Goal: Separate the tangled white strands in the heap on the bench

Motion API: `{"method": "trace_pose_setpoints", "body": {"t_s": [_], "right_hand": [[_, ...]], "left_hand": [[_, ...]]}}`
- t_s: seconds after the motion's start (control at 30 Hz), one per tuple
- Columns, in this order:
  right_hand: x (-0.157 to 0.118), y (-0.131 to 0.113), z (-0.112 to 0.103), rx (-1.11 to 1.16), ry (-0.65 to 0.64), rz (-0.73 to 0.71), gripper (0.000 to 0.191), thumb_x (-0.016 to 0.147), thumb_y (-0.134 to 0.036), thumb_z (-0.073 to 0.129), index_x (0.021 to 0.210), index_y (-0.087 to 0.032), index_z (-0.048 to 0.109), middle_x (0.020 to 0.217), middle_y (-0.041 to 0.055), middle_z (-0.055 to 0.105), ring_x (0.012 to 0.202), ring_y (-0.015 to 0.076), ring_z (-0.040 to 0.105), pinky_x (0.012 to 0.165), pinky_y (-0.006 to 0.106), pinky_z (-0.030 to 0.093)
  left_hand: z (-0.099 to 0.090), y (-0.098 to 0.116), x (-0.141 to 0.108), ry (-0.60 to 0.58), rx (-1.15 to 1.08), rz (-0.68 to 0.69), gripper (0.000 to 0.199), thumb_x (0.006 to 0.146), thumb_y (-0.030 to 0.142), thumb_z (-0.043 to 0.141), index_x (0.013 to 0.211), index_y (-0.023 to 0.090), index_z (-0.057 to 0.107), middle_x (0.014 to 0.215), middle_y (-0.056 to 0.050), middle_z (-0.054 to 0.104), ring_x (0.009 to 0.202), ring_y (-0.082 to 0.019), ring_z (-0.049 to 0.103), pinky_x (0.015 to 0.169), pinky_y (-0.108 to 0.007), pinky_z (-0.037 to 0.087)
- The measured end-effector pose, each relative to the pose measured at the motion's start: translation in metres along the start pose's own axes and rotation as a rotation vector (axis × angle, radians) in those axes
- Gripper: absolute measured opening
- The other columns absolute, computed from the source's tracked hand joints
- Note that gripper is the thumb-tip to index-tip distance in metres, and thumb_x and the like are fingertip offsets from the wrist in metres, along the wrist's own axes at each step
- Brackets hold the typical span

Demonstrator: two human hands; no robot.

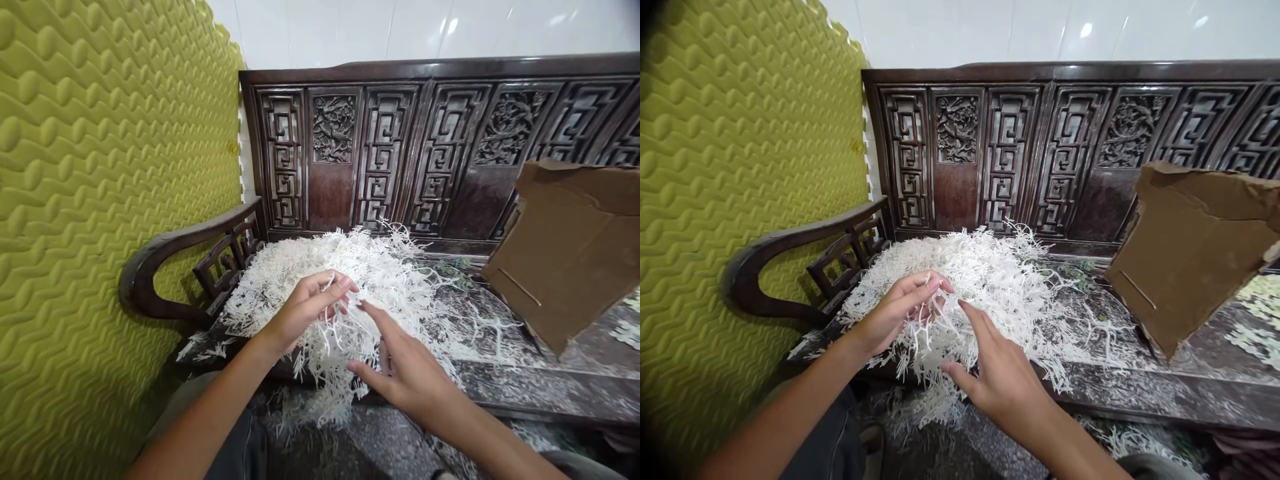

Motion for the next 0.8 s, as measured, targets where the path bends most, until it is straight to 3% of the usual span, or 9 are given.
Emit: {"method": "trace_pose_setpoints", "body": {"t_s": [0.07, 0.13, 0.23, 0.33, 0.47, 0.53, 0.67, 0.8], "right_hand": [[0.000, 0.001, 0.015, 0.121, -0.053, 0.036, 0.074, 0.085, -0.050, 0.058, 0.145, -0.020, 0.028, 0.073, 0.0042, 0.061, 0.052, 0.0154, 0.051, 0.049, 0.029, 0.039], [0.001, 0.002, 0.025, 0.271, -0.071, 0.097, 0.063, 0.082, -0.045, 0.062, 0.136, -0.020, 0.042, 0.058, -0.0025, 0.052, 0.048, 0.0136, 0.046, 0.046, 0.026, 0.033], [0.005, 0.005, 0.032, 0.537, -0.028, 0.195, 0.052, 0.074, -0.038, 0.072, 0.119, -0.019, 0.054, 0.076, 0.0013, 0.059, 0.054, 0.0112, 0.046, 0.048, 0.025, 0.035], [0.005, 0.007, 0.037, 0.750, -0.038, 0.305, 0.057, 0.066, -0.033, 0.079, 0.116, -0.019, 0.057, 0.092, 0.0047, 0.061, 0.068, 0.0146, 0.055, 0.060, 0.028, 0.045], [-0.001, 0.002, 0.046, 0.812, -0.144, 0.329, 0.052, 0.068, -0.038, 0.076, 0.114, -0.022, 0.059, 0.094, 0.0058, 0.063, 0.064, 0.0161, 0.057, 0.062, 0.032, 0.049], [-0.001, 0.001, 0.048, 0.785, -0.133, 0.296, 0.043, 0.073, -0.042, 0.072, 0.108, -0.021, 0.060, 0.079, 0.0033, 0.064, 0.057, 0.0151, 0.055, 0.061, 0.032, 0.048], [-0.001, 0.008, 0.048, 0.797, -0.122, 0.419, 0.036, 0.079, -0.049, 0.063, 0.094, -0.017, 0.056, 0.049, -0.0035, 0.054, 0.040, 0.0106, 0.041, 0.051, 0.028, 0.038], [0.002, 0.014, 0.020, 0.965, 0.044, 0.487, 0.038, 0.078, -0.053, 0.065, 0.082, -0.019, 0.048, 0.056, -0.0024, 0.057, 0.042, 0.0082, 0.038, 0.049, 0.024, 0.031]], "left_hand": [[0.009, 0.001, -0.003, -0.063, -0.029, 0.005, 0.028, 0.086, 0.045, 0.059, 0.094, 0.018, 0.062, 0.073, -0.001, 0.056, 0.062, -0.009, 0.051, 0.057, -0.021, 0.040], [0.016, 0.002, -0.005, -0.105, -0.028, 0.021, 0.026, 0.085, 0.042, 0.060, 0.095, 0.018, 0.061, 0.073, -0.002, 0.057, 0.064, -0.010, 0.053, 0.060, -0.023, 0.043], [0.023, 0.005, -0.009, -0.146, 0.014, 0.067, 0.025, 0.085, 0.037, 0.061, 0.102, 0.019, 0.061, 0.081, -0.004, 0.059, 0.073, -0.013, 0.056, 0.068, -0.026, 0.046], [0.030, 0.006, -0.013, -0.192, 0.017, 0.084, 0.036, 0.085, 0.033, 0.061, 0.119, 0.022, 0.054, 0.090, -0.006, 0.060, 0.083, -0.017, 0.059, 0.075, -0.029, 0.049], [0.045, 0.005, -0.021, -0.285, 0.018, 0.074, 0.053, 0.085, 0.028, 0.062, 0.134, 0.026, 0.043, 0.107, -0.008, 0.060, 0.097, -0.020, 0.060, 0.086, -0.033, 0.049], [0.048, 0.003, -0.023, -0.293, 0.066, 0.068, 0.056, 0.085, 0.029, 0.061, 0.137, 0.028, 0.040, 0.118, -0.009, 0.058, 0.102, -0.022, 0.059, 0.089, -0.036, 0.049], [0.032, 0.004, -0.016, -0.093, 0.315, 0.149, 0.054, 0.086, 0.038, 0.059, 0.138, 0.033, 0.043, 0.131, -0.007, 0.051, 0.111, -0.023, 0.054, 0.093, -0.038, 0.045], [0.005, 0.003, -0.006, 0.136, 0.436, 0.181, 0.045, 0.091, 0.043, 0.051, 0.133, 0.028, 0.047, 0.128, -0.008, 0.052, 0.110, -0.021, 0.052, 0.092, -0.035, 0.043]]}}
Point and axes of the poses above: each hand's wrist, its own x-axis towards the middle knuckle, its own z-axis out of the palm, y = z × x, the point moved 7 cm from there along x, towards the middle knuckle
